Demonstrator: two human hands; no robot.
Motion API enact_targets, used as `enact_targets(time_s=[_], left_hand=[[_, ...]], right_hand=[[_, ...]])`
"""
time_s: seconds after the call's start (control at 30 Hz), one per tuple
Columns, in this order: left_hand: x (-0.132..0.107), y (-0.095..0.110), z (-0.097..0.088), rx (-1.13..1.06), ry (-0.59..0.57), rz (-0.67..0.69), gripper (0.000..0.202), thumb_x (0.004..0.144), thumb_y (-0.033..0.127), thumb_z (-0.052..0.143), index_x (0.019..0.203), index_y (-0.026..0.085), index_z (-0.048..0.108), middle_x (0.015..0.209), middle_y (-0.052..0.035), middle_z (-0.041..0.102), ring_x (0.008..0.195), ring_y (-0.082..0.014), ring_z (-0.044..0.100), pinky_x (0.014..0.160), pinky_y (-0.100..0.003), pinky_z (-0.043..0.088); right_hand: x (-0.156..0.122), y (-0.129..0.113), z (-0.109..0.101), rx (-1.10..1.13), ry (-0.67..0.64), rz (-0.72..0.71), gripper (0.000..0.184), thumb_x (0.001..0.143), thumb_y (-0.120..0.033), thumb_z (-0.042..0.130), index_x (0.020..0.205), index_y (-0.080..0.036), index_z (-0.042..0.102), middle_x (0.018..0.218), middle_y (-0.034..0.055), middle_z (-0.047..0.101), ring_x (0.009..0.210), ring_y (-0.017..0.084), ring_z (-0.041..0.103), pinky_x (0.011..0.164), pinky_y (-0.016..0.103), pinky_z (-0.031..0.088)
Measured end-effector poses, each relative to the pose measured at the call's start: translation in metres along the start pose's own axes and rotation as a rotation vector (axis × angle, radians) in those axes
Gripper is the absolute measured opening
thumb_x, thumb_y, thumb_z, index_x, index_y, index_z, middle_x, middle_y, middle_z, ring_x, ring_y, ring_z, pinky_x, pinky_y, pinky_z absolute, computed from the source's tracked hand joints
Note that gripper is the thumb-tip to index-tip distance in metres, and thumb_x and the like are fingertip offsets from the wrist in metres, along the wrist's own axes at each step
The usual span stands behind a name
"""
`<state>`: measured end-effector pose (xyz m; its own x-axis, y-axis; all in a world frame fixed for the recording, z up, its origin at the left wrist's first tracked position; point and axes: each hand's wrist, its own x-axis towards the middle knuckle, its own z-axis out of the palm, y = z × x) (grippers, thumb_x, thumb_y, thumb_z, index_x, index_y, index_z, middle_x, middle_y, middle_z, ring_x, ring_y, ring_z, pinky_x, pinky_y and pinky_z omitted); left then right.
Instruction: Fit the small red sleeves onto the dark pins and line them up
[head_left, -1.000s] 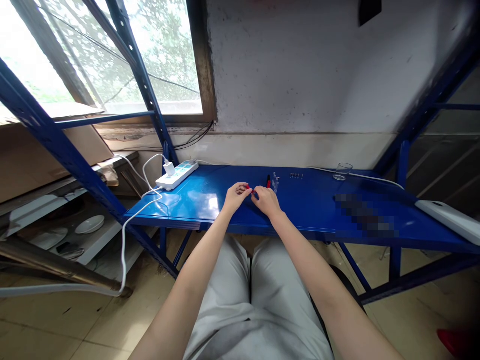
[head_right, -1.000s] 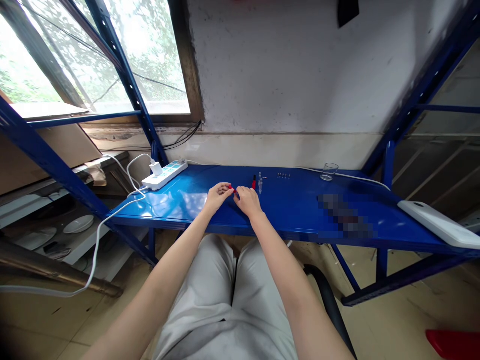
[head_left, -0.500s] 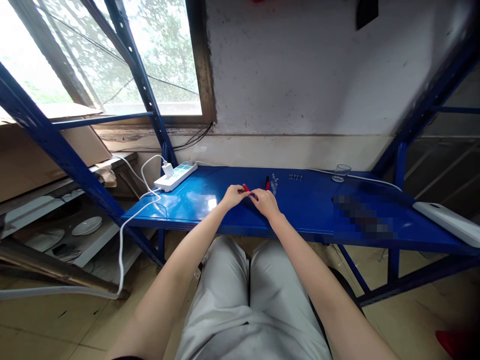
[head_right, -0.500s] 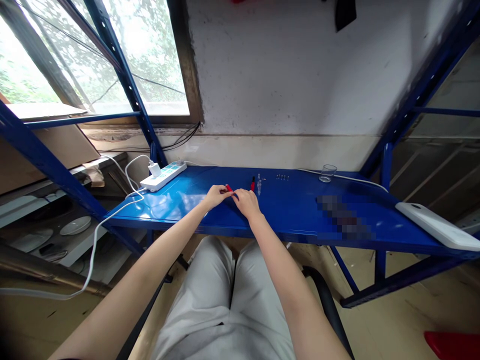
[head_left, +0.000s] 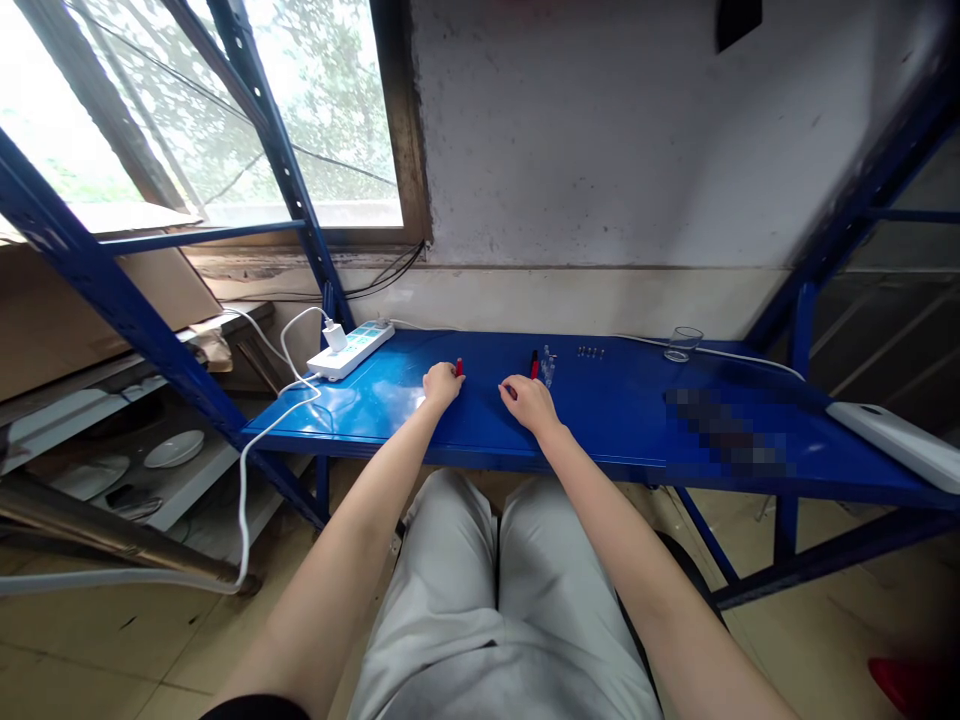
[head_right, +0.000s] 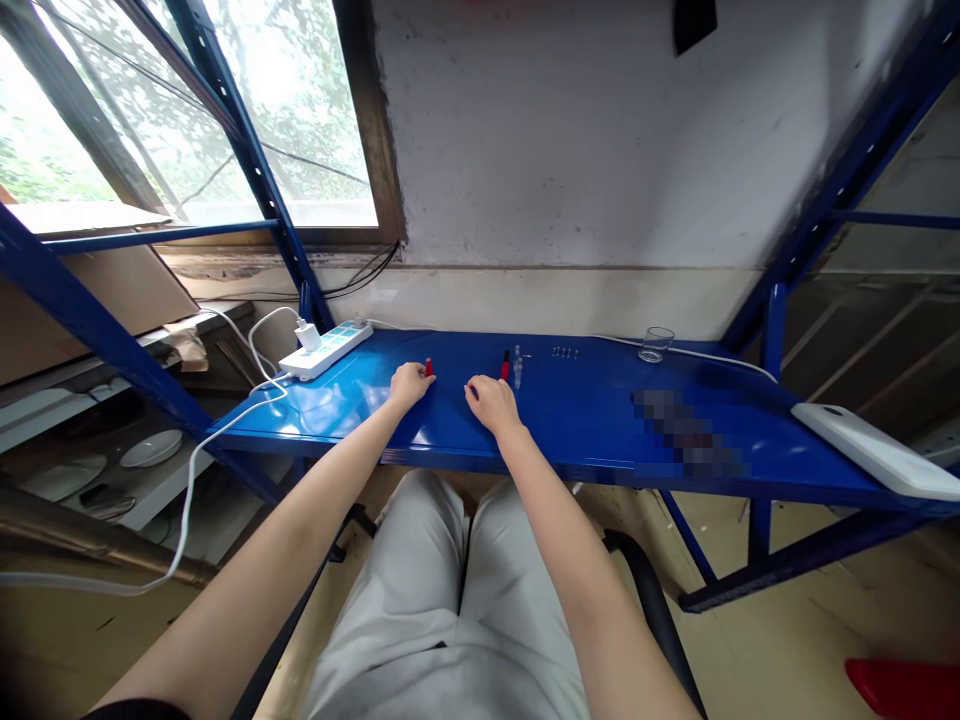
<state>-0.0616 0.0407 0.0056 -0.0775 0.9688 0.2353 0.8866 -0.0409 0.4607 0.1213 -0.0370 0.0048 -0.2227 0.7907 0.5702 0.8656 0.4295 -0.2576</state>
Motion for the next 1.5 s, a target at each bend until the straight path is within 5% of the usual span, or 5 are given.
enact_targets(time_s=[0.3, 0.5, 0.77, 1.03, 1.5], left_hand=[[-0.002, 0.002, 0.001, -0.077, 0.017, -0.081, 0.018, 0.07, 0.036, 0.064, 0.071, 0.019, 0.06, 0.083, -0.0073, 0.066, 0.086, -0.0246, 0.061, 0.077, -0.034, 0.042], [-0.026, 0.012, -0.004, -0.272, 0.263, 0.051, 0.026, 0.071, 0.031, 0.064, 0.09, 0.017, 0.054, 0.081, -0.0053, 0.059, 0.08, -0.0192, 0.057, 0.073, -0.031, 0.043], [-0.06, 0.078, 0.01, -0.196, 0.197, 0.655, 0.035, 0.087, 0.018, 0.035, 0.12, 0.015, 0.046, 0.113, -0.0117, 0.055, 0.102, -0.0208, 0.05, 0.088, -0.034, 0.04], [-0.058, 0.09, 0.042, 0.052, 0.004, 0.643, 0.053, 0.086, 0.016, 0.032, 0.139, 0.021, 0.028, 0.13, -0.0132, 0.044, 0.111, -0.0257, 0.045, 0.088, -0.037, 0.038], [-0.044, 0.101, 0.045, -0.114, 0.041, 0.593, 0.028, 0.082, 0.014, 0.045, 0.107, 0.016, 0.058, 0.107, -0.0103, 0.058, 0.099, -0.0227, 0.051, 0.084, -0.035, 0.041]], right_hand=[[0.009, 0.013, -0.017, 0.14, 0.472, -0.02, 0.028, 0.089, -0.035, 0.037, 0.08, -0.018, 0.058, 0.066, 0.0041, 0.055, 0.064, 0.015, 0.051, 0.065, 0.028, 0.04], [0.011, 0.048, -0.035, 0.25, 0.821, 0.354, 0.023, 0.088, -0.031, 0.032, 0.095, -0.017, 0.05, 0.084, 0.0072, 0.056, 0.075, 0.016, 0.052, 0.071, 0.031, 0.041], [-0.004, 0.068, -0.021, 0.103, 0.208, 0.699, 0.023, 0.077, -0.024, 0.042, 0.093, -0.017, 0.057, 0.09, 0.0098, 0.063, 0.092, 0.024, 0.052, 0.084, 0.041, 0.033], [-0.009, 0.067, -0.015, -0.127, 0.0, 0.589, 0.023, 0.075, -0.028, 0.046, 0.082, -0.016, 0.064, 0.098, 0.0135, 0.061, 0.099, 0.029, 0.047, 0.081, 0.047, 0.032], [-0.005, 0.065, -0.013, -0.217, -0.068, 0.531, 0.026, 0.081, -0.038, 0.05, 0.086, -0.017, 0.065, 0.097, 0.0127, 0.06, 0.098, 0.029, 0.049, 0.079, 0.044, 0.035]])
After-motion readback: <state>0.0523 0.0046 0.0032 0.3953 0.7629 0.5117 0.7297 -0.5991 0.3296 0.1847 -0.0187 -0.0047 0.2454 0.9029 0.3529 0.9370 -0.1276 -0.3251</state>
